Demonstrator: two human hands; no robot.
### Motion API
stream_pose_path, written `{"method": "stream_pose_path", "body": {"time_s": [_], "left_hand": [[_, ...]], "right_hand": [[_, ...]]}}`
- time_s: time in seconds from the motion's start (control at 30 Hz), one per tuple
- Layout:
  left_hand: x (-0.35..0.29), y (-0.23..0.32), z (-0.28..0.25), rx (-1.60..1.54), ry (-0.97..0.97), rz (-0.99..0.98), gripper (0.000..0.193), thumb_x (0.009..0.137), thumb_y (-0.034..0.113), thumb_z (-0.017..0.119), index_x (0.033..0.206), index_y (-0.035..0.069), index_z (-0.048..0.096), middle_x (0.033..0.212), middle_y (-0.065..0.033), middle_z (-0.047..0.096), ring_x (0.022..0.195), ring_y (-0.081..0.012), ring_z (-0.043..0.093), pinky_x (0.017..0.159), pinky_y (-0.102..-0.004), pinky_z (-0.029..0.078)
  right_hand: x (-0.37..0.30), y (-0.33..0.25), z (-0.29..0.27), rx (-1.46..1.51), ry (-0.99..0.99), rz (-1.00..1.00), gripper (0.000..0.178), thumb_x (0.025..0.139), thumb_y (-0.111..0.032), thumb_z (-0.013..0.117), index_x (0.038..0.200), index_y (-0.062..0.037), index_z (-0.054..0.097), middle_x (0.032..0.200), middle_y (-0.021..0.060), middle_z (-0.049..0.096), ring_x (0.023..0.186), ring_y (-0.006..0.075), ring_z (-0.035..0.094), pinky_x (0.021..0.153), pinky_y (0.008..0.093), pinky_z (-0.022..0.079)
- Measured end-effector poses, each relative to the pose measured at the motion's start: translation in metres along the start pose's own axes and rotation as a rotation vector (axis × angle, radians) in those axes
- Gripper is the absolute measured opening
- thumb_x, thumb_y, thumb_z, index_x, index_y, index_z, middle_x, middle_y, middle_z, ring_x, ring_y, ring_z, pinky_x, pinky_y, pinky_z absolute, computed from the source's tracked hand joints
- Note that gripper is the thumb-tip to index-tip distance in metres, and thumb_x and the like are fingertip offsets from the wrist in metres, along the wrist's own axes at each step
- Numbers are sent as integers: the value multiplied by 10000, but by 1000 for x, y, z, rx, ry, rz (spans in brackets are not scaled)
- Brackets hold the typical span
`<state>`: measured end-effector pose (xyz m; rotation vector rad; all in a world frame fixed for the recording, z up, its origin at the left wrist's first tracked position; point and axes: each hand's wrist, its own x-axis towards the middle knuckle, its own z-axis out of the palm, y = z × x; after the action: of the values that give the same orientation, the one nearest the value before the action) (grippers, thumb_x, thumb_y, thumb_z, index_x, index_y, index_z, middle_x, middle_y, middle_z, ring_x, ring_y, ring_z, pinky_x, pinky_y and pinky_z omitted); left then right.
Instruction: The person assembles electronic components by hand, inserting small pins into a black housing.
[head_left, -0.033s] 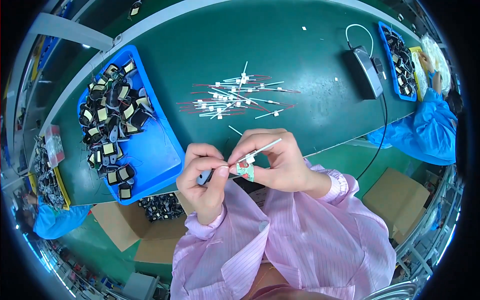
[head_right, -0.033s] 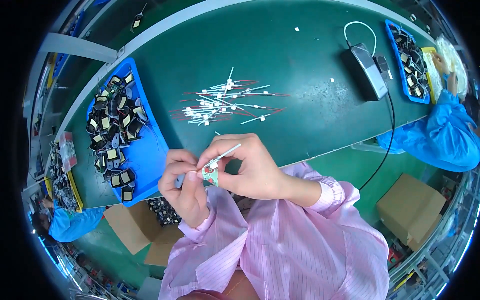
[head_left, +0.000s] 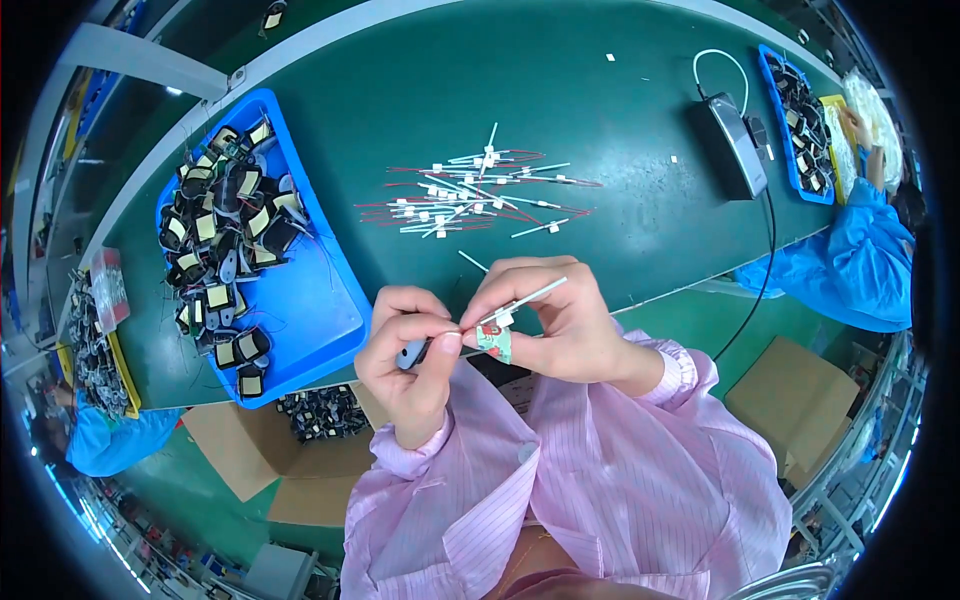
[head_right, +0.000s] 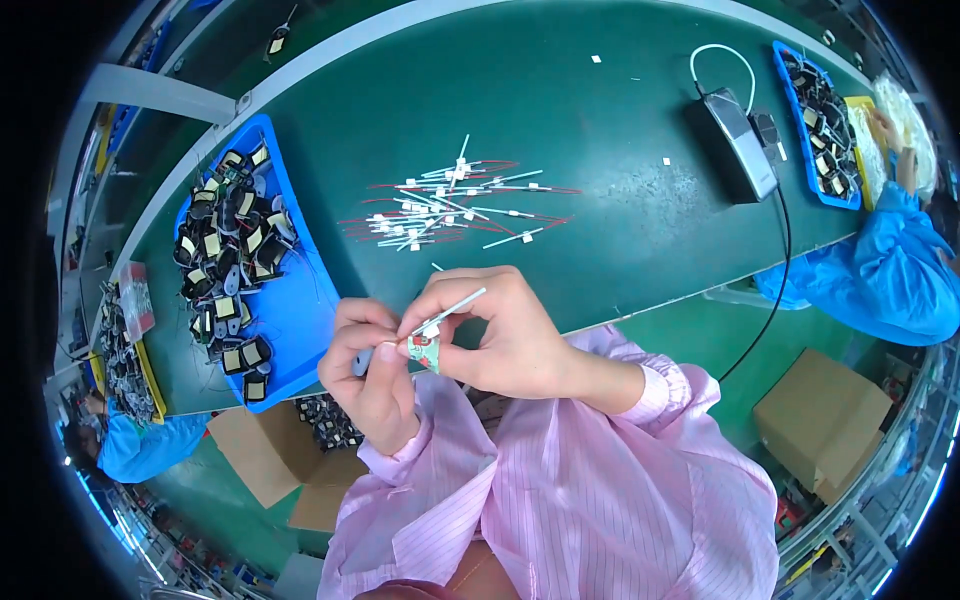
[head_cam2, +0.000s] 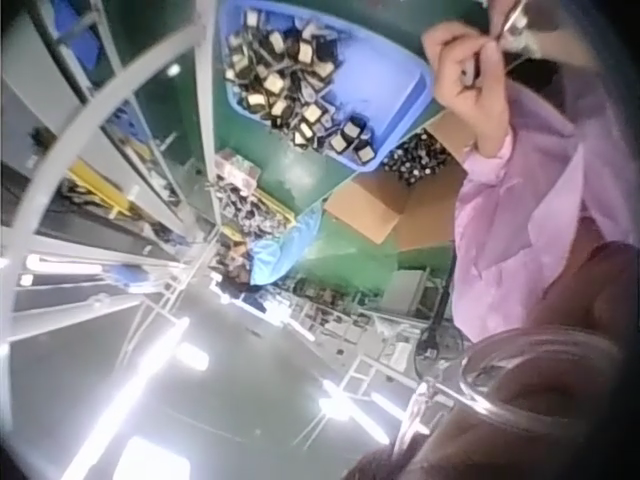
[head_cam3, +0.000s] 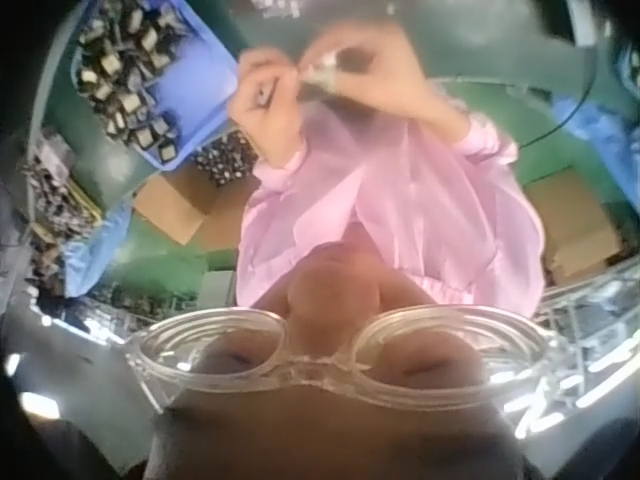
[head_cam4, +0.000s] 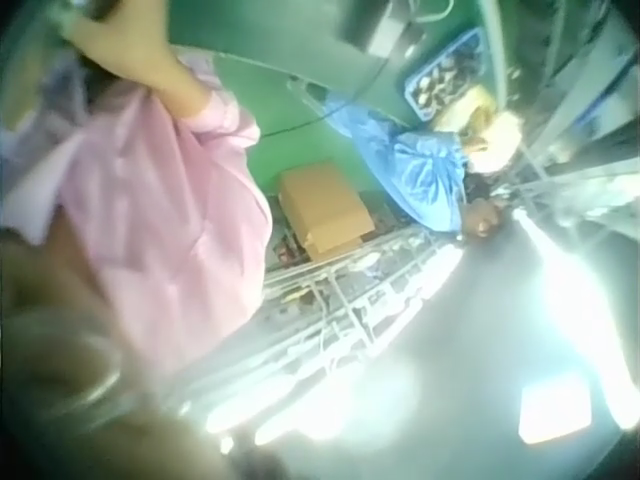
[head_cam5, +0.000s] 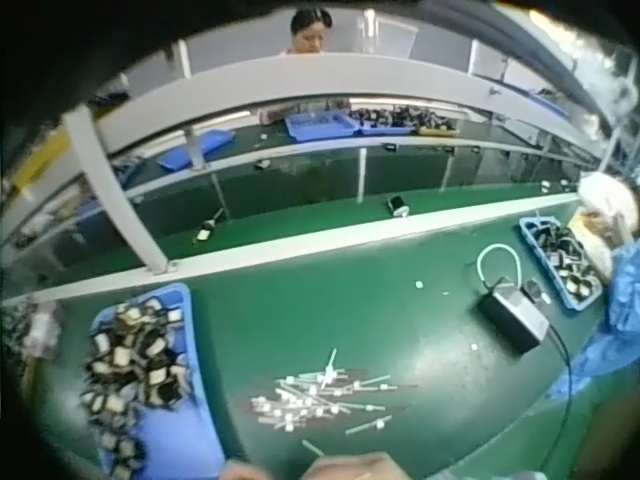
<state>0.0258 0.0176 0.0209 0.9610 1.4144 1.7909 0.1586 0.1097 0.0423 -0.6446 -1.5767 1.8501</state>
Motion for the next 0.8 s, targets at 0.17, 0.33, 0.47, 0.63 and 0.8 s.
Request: {"method": "stream_pose_path", "body": {"time_s": [0.17, 0.33, 0.47, 0.63, 0.8], "left_hand": [[3, 1, -6, 10, -189, 22, 152, 762, 15, 659, 911, -8, 642, 958, -127, 570, 782, -159, 530, 708, -275, 423], [2, 5, -7, -127, -359, -93, 523, 812, -77, 521, 1317, -32, 399, 1266, -192, 462, 1122, -243, 496, 871, -341, 452], [0, 7, -7, -91, -413, -61, 586, 864, -48, 520, 1403, -42, 289, 1406, -256, 385, 1286, -322, 428, 1005, -412, 407], [1, 2, -8, 24, -381, 82, 526, 865, -14, 576, 1354, -78, 393, 1400, -293, 405, 1264, -376, 472, 1005, -437, 418], [0, 8, -6, 228, -277, 129, 452, 826, -48, 586, 1266, -99, 498, 1264, -309, 534, 1138, -426, 571, 950, -440, 467]], "right_hand": [[-2, 4, -9, 23, -29, -88, 156, 739, 2, 710, 890, 2, 672, 820, 66, 635, 734, 126, 633, 638, 245, 500], [-3, -2, -19, 217, 54, -67, 126, 797, 47, 673, 918, 51, 637, 887, 96, 641, 823, 168, 644, 743, 272, 509], [-3, -4, -15, 252, 27, -18, 124, 795, 49, 678, 912, 53, 636, 930, 119, 648, 856, 174, 644, 759, 282, 512], [-4, -6, -6, 162, 83, -78, 133, 773, 73, 645, 904, 49, 640, 961, 144, 664, 900, 192, 647, 805, 303, 517], [-7, -14, -8, -18, 119, -122, 167, 711, 78, 648, 875, 47, 646, 955, 157, 674, 885, 208, 668, 780, 306, 533]]}}
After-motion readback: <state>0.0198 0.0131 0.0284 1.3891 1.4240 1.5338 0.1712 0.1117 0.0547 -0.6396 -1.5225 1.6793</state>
